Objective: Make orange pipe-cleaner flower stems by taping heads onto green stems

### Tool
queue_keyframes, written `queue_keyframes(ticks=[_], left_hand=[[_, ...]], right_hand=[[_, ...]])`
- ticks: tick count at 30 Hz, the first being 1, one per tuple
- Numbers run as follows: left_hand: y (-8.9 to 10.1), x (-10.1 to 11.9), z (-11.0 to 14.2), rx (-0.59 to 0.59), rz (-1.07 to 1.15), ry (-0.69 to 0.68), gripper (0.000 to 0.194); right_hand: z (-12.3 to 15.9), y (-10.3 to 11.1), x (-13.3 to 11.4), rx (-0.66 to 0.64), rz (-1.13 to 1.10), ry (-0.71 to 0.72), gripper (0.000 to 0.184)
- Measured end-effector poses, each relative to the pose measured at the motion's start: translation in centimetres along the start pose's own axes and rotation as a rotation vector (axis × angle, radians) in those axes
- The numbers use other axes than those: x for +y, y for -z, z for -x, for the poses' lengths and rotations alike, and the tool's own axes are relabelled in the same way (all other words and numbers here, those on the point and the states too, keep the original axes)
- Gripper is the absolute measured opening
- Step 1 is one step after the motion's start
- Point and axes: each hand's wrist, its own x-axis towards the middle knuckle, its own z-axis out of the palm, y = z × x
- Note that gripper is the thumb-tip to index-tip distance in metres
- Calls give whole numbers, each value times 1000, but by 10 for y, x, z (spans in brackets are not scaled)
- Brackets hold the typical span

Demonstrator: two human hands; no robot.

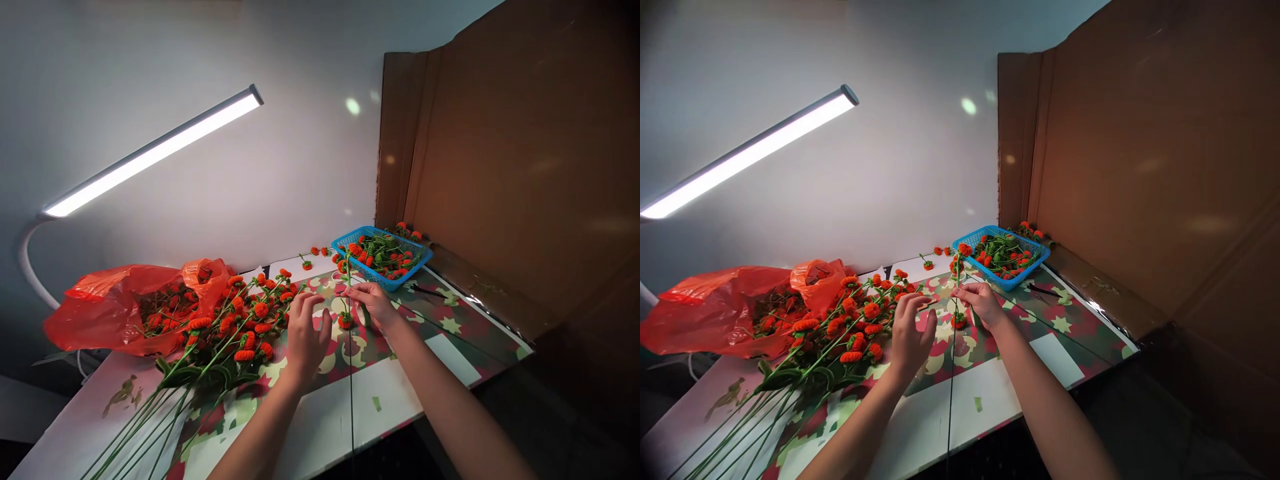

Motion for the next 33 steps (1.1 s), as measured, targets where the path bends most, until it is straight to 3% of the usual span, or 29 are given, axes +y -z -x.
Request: queue_keyframes(ticks=[4,8,12,16,20,29,33], left_hand=[[-9,21,4,-239,278,241,17],[-20,31,0,-189,473,431,20],[-23,29,-7,-165,745,510,20],[-24,27,-6,-126,1088,644,22],[-24,30,-2,-193,1340,788,28],[-23,29,7,-329,1339,686,28],[-21,18,6,-368,1055,544,29]], right_hand=[[1,-2,0,-3,17,13,23],[2,-4,-1,-12,45,55,31],[4,-8,-5,0,31,70,34],[10,-13,-9,-103,-170,-44,30],[18,-16,-12,-230,-347,-184,29],[21,-14,-14,-183,-282,-136,20],[15,-10,-12,-92,-289,-87,16]])
